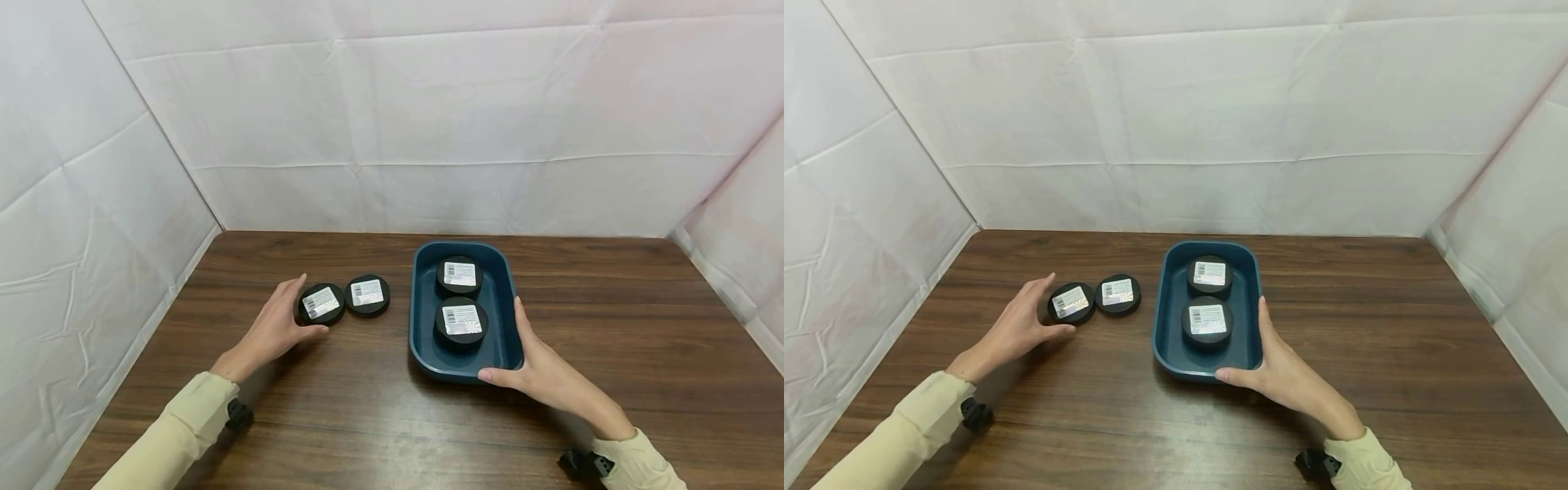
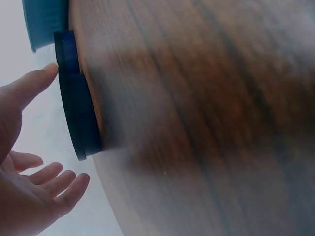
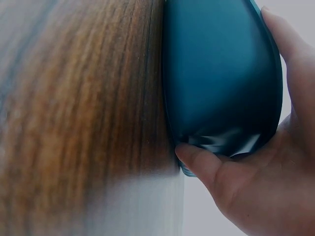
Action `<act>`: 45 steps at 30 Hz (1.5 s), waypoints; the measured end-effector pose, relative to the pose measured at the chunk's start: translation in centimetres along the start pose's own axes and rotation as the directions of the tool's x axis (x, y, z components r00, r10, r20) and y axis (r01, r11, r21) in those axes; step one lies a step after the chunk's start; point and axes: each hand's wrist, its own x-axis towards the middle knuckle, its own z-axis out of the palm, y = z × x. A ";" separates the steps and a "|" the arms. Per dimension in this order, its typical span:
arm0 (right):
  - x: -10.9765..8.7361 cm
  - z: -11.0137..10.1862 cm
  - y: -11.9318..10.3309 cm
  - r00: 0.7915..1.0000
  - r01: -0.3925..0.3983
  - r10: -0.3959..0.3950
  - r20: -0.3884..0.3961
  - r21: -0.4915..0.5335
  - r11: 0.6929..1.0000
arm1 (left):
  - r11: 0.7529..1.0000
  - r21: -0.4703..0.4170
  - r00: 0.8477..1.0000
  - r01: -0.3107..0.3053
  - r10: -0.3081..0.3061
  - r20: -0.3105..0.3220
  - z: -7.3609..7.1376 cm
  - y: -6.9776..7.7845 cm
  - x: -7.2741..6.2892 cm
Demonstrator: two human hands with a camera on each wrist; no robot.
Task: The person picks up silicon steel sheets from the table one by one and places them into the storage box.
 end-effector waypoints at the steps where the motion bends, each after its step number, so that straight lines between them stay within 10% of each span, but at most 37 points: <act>1: 0.0 0.0 0.0 1.000 0.000 0.000 0.000 -0.001 1.000 | 1.000 0.002 1.000 0.003 -0.003 0.004 0.0 0.0 0.1; 45: 0.0 0.1 0.1 1.000 0.020 -0.020 -0.003 0.010 1.000 | 0.995 0.065 0.994 0.082 -0.086 0.070 1.3 0.3 1.9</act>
